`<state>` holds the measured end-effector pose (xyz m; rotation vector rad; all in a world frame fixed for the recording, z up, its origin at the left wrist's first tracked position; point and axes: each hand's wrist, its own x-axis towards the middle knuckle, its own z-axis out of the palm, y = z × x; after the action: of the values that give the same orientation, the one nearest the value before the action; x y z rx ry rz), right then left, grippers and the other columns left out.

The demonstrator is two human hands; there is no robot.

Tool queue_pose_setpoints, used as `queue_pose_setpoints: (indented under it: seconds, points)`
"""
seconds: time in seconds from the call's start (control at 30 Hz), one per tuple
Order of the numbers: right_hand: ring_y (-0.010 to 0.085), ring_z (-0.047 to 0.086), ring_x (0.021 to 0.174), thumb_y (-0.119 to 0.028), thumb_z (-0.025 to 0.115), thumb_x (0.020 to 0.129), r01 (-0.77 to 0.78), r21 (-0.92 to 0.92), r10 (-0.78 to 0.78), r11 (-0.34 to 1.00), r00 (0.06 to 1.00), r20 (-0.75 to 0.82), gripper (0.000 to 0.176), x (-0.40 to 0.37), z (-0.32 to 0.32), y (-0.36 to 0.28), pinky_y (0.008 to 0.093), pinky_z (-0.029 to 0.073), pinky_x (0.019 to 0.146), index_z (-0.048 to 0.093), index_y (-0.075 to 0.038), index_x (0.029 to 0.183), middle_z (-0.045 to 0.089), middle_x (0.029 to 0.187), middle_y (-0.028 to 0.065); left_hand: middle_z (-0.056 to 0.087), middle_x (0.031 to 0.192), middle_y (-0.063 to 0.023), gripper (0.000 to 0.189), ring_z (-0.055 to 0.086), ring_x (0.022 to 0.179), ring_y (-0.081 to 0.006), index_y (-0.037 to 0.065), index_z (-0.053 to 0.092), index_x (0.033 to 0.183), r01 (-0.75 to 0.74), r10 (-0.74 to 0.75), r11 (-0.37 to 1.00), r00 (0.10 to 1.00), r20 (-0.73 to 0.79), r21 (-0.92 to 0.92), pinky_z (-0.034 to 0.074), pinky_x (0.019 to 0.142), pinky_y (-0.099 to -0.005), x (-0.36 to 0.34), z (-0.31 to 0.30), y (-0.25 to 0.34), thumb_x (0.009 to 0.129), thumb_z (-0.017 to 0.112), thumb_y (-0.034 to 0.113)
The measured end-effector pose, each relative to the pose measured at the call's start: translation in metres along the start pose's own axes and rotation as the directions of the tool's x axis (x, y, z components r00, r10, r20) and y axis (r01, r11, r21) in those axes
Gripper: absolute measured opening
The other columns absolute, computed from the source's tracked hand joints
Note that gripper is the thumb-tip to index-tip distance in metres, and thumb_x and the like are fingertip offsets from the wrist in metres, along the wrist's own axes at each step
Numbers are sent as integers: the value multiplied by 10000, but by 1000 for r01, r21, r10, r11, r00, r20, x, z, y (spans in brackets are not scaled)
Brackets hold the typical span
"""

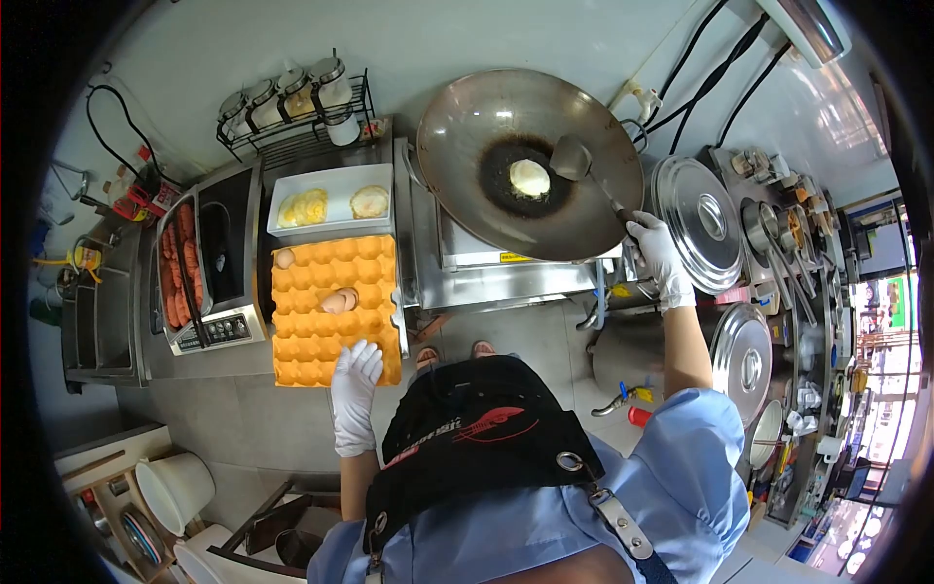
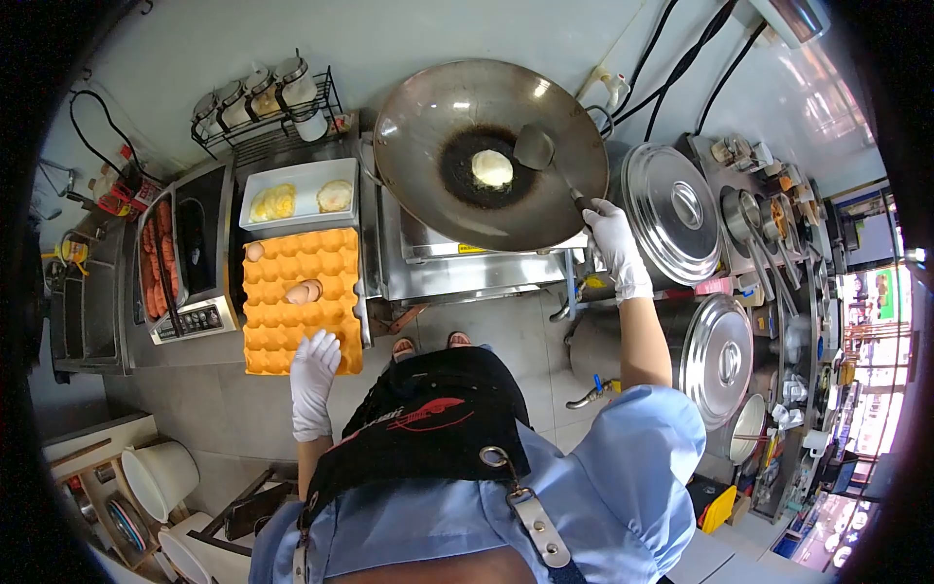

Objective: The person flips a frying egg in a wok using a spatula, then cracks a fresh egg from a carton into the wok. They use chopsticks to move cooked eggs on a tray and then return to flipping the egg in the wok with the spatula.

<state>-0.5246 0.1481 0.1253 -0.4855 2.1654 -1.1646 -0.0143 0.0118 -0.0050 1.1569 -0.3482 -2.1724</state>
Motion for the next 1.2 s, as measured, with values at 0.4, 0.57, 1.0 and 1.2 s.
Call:
queue_pose_setpoints:
  seconds: [0.4,0.57,1.0,1.2]
  points:
    - [120,431,398,-160,458,899,-265,247,223,932,957,187,284,28,19,-6,223,314,323,486,11,1124,531,649,97,521,1183,-160,509,510,1084,-249,-21,446,1220,6,-7,1000,1000,10,3,407,934,-347,7,9,1,933,409,397]
    - [86,385,402,-194,425,932,-375,431,272,821,920,283,184,50,35,-10,182,252,308,440,-32,1018,549,703,133,508,1201,-166,521,494,1108,-256,-22,428,1239,-5,5,1000,1000,24,3,390,952,-354,2,10,4,935,403,400]
    - [76,369,395,-185,407,932,-241,392,81,888,920,383,252,30,19,-20,197,250,312,498,-10,1087,542,675,81,484,1242,-167,518,470,1145,-261,-15,421,1252,-19,18,1000,998,-54,-22,377,954,-356,-4,-3,-1,942,376,397]
    - [75,363,351,-144,479,904,-23,161,-4,987,986,165,326,4,23,-20,213,261,299,487,13,1189,506,622,37,490,1237,-164,514,480,1132,-257,-13,429,1241,-8,8,1000,999,-44,-4,384,949,-352,2,5,-2,942,371,401]
